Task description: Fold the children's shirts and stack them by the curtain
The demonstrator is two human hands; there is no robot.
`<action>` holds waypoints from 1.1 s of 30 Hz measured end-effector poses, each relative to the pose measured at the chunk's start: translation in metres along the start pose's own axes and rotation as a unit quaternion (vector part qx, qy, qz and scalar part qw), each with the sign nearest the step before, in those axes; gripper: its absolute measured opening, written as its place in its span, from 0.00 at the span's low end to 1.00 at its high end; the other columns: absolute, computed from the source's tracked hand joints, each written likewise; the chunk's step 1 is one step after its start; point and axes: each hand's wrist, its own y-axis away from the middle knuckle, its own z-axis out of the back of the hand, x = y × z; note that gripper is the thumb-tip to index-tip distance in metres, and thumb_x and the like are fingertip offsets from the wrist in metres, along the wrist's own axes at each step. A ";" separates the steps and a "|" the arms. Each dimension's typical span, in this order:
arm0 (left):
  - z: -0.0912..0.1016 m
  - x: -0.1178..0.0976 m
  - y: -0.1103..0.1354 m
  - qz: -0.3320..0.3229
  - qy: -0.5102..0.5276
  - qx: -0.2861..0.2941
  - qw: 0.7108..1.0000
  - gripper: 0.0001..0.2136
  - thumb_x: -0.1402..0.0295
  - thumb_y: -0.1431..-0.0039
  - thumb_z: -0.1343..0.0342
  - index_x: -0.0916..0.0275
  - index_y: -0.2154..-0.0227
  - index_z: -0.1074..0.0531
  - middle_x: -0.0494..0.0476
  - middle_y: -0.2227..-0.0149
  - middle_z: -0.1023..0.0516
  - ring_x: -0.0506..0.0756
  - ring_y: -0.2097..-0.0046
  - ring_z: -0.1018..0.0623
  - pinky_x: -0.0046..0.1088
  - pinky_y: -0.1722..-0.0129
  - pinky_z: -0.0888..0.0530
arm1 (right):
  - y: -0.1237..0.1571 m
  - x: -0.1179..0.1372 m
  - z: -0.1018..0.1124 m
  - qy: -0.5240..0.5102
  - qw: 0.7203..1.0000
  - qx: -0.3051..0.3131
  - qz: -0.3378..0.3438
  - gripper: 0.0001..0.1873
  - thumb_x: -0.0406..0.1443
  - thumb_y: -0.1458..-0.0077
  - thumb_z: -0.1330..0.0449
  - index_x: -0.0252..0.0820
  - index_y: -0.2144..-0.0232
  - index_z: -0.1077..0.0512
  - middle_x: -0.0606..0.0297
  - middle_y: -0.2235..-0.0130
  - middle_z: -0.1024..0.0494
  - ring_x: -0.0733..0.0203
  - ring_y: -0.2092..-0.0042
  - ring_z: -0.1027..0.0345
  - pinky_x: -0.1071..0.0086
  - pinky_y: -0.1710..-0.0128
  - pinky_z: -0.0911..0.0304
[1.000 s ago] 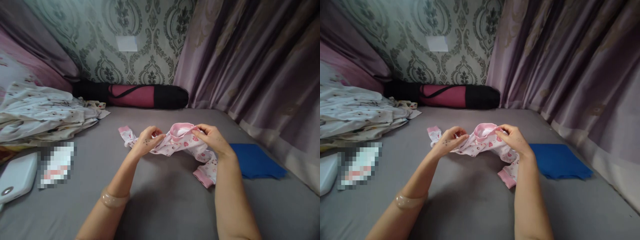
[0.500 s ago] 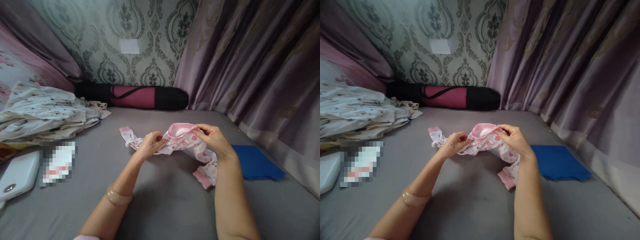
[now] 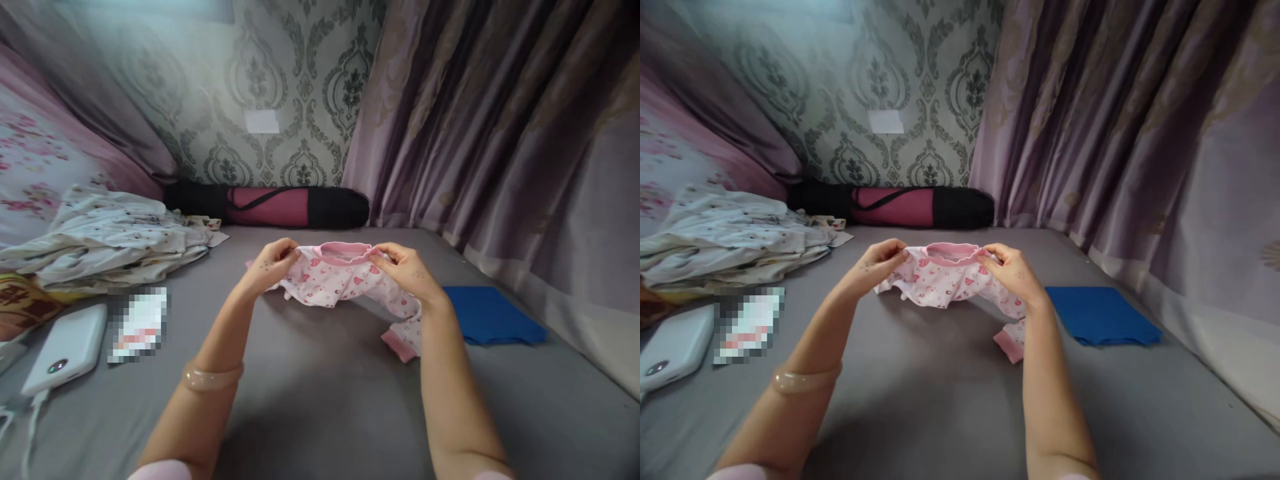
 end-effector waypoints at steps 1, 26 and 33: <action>0.009 -0.006 0.002 -0.013 -0.014 0.016 1.000 0.12 0.59 0.45 0.46 0.64 0.69 0.28 0.50 0.75 0.31 0.48 0.73 0.34 0.20 0.77 0.38 | 0.001 0.004 0.000 0.009 1.000 0.003 0.009 0.20 0.51 0.48 0.38 0.43 0.61 0.24 0.63 0.65 0.22 0.59 0.65 0.30 0.67 0.64 0.36; 0.116 -0.114 -0.032 -0.185 -0.123 -0.075 0.972 0.11 0.62 0.47 0.43 0.64 0.69 0.23 0.53 0.72 0.24 0.50 0.69 0.26 0.22 0.71 0.31 | -0.058 0.137 0.045 -0.032 0.989 0.106 0.097 0.21 0.53 0.58 0.32 0.44 0.67 0.20 0.66 0.71 0.21 0.60 0.69 0.28 0.71 0.73 0.35; 0.108 -0.107 -0.046 -0.106 0.013 -0.034 0.994 0.15 0.57 0.53 0.37 0.66 0.71 0.23 0.52 0.76 0.25 0.49 0.74 0.27 0.24 0.73 0.29 | -0.074 0.129 0.048 -0.024 0.982 0.164 0.087 0.22 0.53 0.59 0.32 0.41 0.70 0.21 0.65 0.72 0.21 0.59 0.66 0.28 0.69 0.68 0.34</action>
